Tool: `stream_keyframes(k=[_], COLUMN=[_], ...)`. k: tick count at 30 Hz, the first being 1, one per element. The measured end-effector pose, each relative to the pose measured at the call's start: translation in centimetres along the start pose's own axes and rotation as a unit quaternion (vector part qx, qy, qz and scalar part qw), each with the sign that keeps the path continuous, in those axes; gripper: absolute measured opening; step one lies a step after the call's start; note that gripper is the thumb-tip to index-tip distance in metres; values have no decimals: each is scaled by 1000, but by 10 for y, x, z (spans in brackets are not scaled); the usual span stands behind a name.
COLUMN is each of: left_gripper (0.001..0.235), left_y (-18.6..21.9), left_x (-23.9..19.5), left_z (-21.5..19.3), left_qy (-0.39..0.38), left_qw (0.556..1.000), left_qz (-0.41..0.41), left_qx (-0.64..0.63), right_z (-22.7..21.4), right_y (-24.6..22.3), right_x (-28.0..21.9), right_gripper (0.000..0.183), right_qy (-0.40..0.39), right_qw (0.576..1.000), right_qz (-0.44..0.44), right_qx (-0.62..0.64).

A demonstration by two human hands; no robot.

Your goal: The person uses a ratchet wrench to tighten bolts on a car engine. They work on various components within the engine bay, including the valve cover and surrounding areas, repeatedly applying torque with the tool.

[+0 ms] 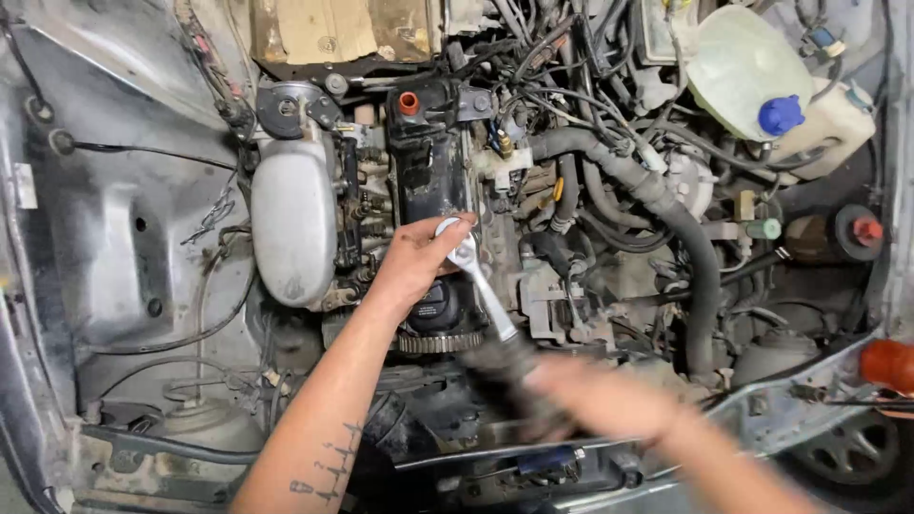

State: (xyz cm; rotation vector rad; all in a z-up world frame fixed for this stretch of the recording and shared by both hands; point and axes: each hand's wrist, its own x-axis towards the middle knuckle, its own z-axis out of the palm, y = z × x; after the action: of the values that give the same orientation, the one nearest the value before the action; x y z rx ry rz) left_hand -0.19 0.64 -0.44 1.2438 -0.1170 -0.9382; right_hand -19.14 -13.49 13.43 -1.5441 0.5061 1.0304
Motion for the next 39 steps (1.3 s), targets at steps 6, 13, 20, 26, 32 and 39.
stream_keyframes(k=[6,13,20,26,32,39], left_gripper=[43,33,37,40,41,40], left_y=[31,16,2,10,-3,-3], left_x=[8,5,16,6,14,10], left_z=[-6,2,0,0,-5,-18], left_qy=[48,17,24,23,35,14], left_qw=[988,1000,999,999,999,999], left_qz=[-103,4,-33,-25,-39,-33], left_qx=[102,26,14,2,4,15], right_z=[159,2,-164,-156,-42,186], right_y=[4,59,-48,-92,29,41], right_x=[170,44,21,0,10,196], right_gripper=[49,17,24,43,71,27], right_qy=[34,-84,436,225,146,105], right_qw=[871,944,863,909,979,848], right_qz=[-202,-137,-154,120,133,-184], right_qx=[448,290,-203,-328,50,487])
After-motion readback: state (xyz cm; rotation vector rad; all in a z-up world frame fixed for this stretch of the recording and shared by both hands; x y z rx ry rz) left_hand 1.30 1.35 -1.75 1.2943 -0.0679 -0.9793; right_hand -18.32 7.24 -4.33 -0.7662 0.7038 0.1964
